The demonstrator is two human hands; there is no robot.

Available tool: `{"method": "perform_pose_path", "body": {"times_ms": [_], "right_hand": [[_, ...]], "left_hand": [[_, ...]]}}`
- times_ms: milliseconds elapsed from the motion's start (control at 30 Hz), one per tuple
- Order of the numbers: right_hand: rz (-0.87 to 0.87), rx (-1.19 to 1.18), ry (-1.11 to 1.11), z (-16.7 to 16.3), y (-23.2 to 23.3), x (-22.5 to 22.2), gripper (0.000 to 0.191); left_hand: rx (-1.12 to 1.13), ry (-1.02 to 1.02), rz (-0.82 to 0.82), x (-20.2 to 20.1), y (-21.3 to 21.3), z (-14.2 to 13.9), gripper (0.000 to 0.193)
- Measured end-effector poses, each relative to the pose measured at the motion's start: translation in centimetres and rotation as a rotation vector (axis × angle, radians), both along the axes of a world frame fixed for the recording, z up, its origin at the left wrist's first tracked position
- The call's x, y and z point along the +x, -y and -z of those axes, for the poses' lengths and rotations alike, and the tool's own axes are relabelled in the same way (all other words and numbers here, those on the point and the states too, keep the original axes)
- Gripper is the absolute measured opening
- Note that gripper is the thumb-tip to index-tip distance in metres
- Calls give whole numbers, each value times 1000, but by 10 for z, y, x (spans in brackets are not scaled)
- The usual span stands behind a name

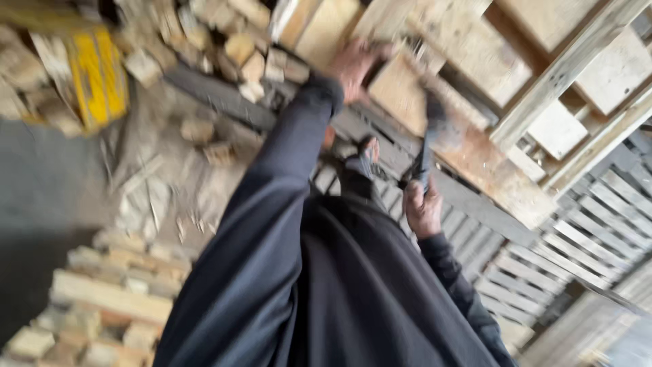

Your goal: The person assembles wooden pallets by placing small wooden blocks onto a pallet frame and securing them with nails using a hammer. The person repeatedly positions blocks, hammers nails, and adjusts the pieces to complete the assembly.

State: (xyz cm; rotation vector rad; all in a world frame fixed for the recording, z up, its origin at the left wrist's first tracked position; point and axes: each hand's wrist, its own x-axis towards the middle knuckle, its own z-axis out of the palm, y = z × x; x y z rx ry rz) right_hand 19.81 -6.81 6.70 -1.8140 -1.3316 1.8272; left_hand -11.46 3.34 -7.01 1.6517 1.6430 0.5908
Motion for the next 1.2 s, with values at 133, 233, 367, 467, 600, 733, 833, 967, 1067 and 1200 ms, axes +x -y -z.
{"method": "perform_pose_path", "body": {"times_ms": [133,233,367,467,600,733,833,967,1067,1200], "right_hand": [[-37,-50,124,-12,-10,21,41],[-8,213,110,-21,-45,67,37],[-102,546,437,-17,-157,130,37],[-315,940,541,-20,-258,157,38],[-445,1216,459,-27,-330,157,36],[-672,1233,230,0,-306,149,33],[-931,827,164,38,-266,164,29],[-1420,1165,345,79,-250,173,40],[-1385,1149,202,77,-235,162,38],[-1038,509,365,35,-179,119,59]], "left_hand": [[-80,-72,63,3,1,-8,116],[-24,-33,48,7,8,-14,122],[-4,-38,-75,22,28,-21,116],[174,-99,-370,59,43,-32,105],[358,60,-1106,159,63,-46,74],[-298,157,-1449,226,60,-38,61],[-308,1311,-1254,258,42,-31,19],[-8,1704,-1231,265,4,-31,35],[312,1316,-1327,250,24,-47,39],[301,1517,-1289,208,111,-66,54]]}}
